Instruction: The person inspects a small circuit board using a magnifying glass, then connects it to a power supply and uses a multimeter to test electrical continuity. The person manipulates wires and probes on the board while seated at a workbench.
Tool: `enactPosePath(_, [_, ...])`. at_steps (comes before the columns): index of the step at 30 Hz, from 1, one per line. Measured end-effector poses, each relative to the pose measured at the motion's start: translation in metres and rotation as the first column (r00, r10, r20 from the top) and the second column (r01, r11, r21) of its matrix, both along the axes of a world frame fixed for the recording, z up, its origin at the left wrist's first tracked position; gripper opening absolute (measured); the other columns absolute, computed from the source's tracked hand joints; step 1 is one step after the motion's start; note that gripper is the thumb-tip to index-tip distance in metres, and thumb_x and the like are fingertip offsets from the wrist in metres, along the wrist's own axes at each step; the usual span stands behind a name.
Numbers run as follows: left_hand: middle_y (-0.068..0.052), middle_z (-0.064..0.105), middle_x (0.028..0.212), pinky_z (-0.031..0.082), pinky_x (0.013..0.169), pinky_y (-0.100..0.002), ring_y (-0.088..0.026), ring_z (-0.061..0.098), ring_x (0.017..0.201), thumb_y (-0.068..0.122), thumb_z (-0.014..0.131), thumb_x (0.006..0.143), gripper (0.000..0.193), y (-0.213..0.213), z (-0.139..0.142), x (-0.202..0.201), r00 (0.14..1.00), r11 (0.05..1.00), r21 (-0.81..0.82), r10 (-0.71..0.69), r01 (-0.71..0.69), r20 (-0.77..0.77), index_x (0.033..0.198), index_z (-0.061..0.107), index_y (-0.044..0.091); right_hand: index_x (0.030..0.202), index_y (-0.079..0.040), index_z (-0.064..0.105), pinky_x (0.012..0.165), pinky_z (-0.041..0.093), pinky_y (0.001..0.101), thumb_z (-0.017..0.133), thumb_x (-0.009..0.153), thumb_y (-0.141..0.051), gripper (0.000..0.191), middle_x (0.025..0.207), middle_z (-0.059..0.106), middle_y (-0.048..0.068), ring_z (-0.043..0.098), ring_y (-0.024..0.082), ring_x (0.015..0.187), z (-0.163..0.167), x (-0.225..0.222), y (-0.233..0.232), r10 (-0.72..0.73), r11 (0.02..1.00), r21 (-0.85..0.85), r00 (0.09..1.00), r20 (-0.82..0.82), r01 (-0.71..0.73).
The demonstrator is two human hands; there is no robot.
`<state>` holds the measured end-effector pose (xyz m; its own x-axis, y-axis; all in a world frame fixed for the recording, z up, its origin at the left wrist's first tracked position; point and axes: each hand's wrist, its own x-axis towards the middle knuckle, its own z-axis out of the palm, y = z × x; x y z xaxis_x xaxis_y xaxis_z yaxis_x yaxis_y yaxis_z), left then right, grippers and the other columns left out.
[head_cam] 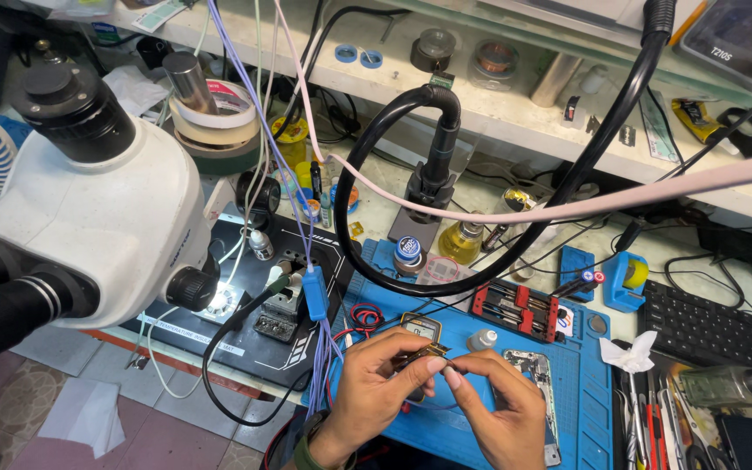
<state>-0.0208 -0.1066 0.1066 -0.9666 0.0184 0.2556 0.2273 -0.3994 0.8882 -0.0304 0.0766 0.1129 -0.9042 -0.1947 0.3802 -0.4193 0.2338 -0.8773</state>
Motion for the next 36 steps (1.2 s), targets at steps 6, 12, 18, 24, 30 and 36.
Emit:
enactPosePath(6, [-0.01,0.07,0.099,0.06,0.064,-0.024,-0.012,0.071,0.075,0.006,0.075,0.094,0.022,0.001,-0.001,0.0,1.0,1.0,-0.02,0.01,-0.01,0.022,0.11,0.071,-0.008,0.095,0.003,0.075,0.078,0.052,0.0272,0.078,0.083,0.0,0.013,0.09,0.076,0.01,0.07,0.017,0.085,0.001,0.001,0.0,-0.021,1.0,0.022,1.0,-0.009,0.021])
enactPosePath(12, [-0.007,0.064,0.104,0.059,0.063,-0.023,-0.009,0.067,0.078,0.008,0.073,0.095,0.018,0.002,0.003,-0.001,0.999,0.992,-0.121,0.039,-0.042,-0.032,0.106,0.069,-0.005,0.094,0.002,0.076,0.078,0.053,0.0276,0.078,0.082,-0.001,0.013,0.088,0.076,0.009,0.071,0.017,0.083,0.003,0.002,0.002,-0.031,0.998,0.059,1.0,-0.005,0.031])
enactPosePath(18, [-0.007,0.063,0.103,0.055,0.071,-0.025,-0.012,0.064,0.083,0.01,0.072,0.096,0.016,0.001,0.01,0.002,0.992,0.966,-0.243,0.066,-0.091,-0.106,0.104,0.067,-0.004,0.094,0.001,0.077,0.079,0.055,0.028,0.08,0.08,-0.003,0.015,0.088,0.077,0.009,0.073,0.017,0.083,0.005,0.003,0.004,-0.011,0.995,0.097,1.0,-0.006,0.011])
enactPosePath(24, [-0.01,0.065,0.098,0.053,0.082,-0.032,-0.021,0.065,0.092,0.012,0.074,0.095,0.017,-0.002,0.02,0.006,0.979,0.932,-0.349,0.022,-0.093,-0.201,0.1,0.068,-0.003,0.102,0.003,0.073,0.084,0.055,0.0295,0.077,0.081,-0.002,0.022,0.098,0.074,0.011,0.071,0.02,0.091,0.021,0.0,0.009,0.016,1.0,0.016,0.996,-0.09,-0.015])
enactPosePath(30, [-0.009,0.068,0.098,0.053,0.081,-0.032,-0.022,0.068,0.092,0.017,0.073,0.097,0.016,-0.003,0.031,0.01,0.978,0.905,-0.425,-0.072,-0.018,-0.195,0.103,0.072,0.002,0.092,0.001,0.072,0.073,0.056,0.0297,0.079,0.08,-0.004,0.014,0.087,0.073,0.009,0.072,0.019,0.081,0.044,-0.006,0.013,0.109,0.975,0.209,0.982,-0.156,-0.075])
enactPosePath(36, [-0.007,0.067,0.092,0.051,0.07,-0.032,-0.021,0.068,0.086,0.02,0.075,0.093,0.02,-0.008,0.033,0.01,0.997,0.841,-0.54,-0.066,0.03,-0.048,0.103,0.074,0.004,0.087,0.002,0.07,0.069,0.055,0.0302,0.079,0.081,-0.003,0.012,0.083,0.07,0.008,0.07,0.019,0.077,0.051,-0.01,0.015,0.171,0.946,0.303,0.969,-0.176,-0.112])
